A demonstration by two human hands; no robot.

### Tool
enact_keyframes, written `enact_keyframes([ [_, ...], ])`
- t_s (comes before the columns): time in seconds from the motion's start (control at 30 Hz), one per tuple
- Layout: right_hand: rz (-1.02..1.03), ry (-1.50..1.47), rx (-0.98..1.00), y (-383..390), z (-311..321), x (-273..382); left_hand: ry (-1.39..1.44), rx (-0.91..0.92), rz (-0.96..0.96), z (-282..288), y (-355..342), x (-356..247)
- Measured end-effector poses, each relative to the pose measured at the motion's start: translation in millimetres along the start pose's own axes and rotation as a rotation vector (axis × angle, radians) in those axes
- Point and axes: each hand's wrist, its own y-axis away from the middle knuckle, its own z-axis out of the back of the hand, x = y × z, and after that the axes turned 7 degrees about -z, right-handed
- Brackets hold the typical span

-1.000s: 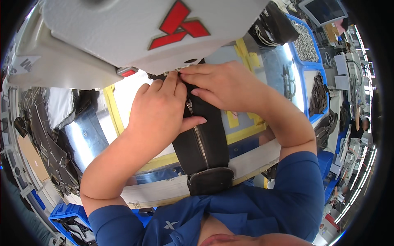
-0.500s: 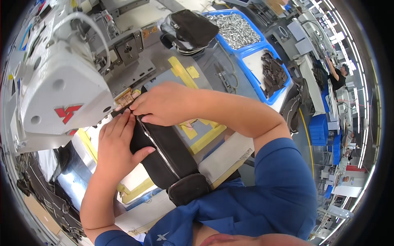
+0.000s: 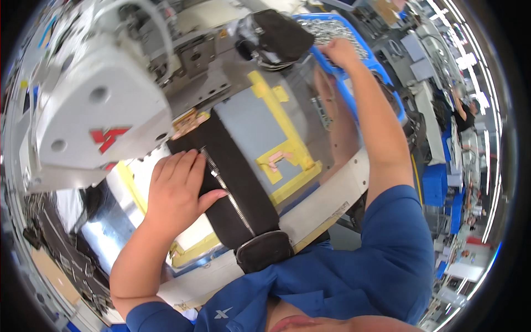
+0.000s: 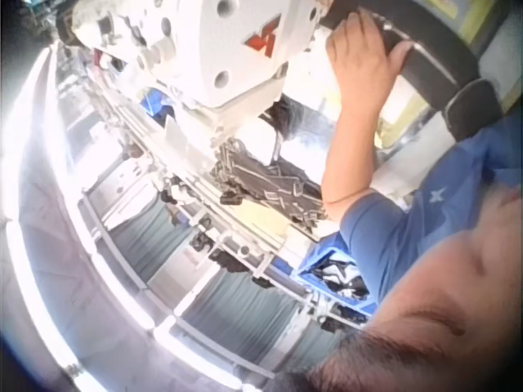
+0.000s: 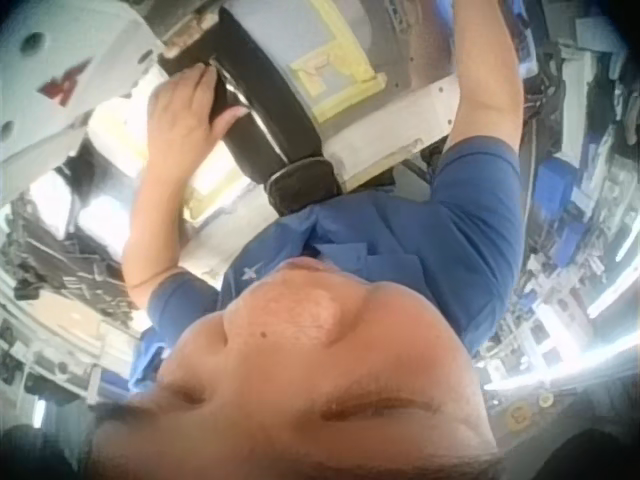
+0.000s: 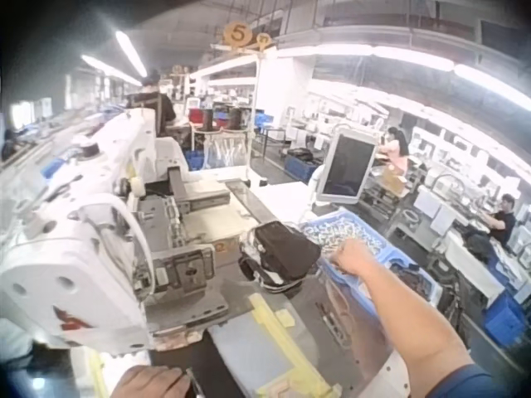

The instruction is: The person operates an industrial sewing machine to stitch a zipper onto a black fabric pouch. They repeatedly align the zipper, sew along the edge, and trim excess thread. The person also flips the pouch to attach a white fabric lining and inspects the finished seams before moving to the next unit.

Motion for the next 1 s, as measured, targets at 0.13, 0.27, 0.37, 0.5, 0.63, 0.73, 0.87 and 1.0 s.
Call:
enact_keyframes([
  [0.13,-0.007,-0.218,-0.088,-24,-20,-34,0.031,-0.019,-0.062,1,-2,1],
  [0.27,0.128,-0.233,-0.392,32,14,14,0.043,-0.002,-0.070,0,7,2],
  [0.37,0.201,-0.714,-0.297,95,39,51,0.046,0.018,-0.027,-4,7,1],
  [0.5,0.543,-0.875,0.278,194,30,122,0.048,0.061,0.020,-2,5,1],
  [0.63,0.925,-0.524,0.413,228,-4,175,0.062,0.057,0.033,-1,5,4],
  [0.73,1.101,-0.484,0.418,225,-25,193,0.068,0.049,0.036,1,5,6],
  [0.87,1.169,-0.511,0.334,225,-42,195,0.099,0.024,0.090,-2,7,5],
  [1.0,1.158,-0.512,0.280,229,-48,189,0.096,0.043,0.104,1,4,5],
])
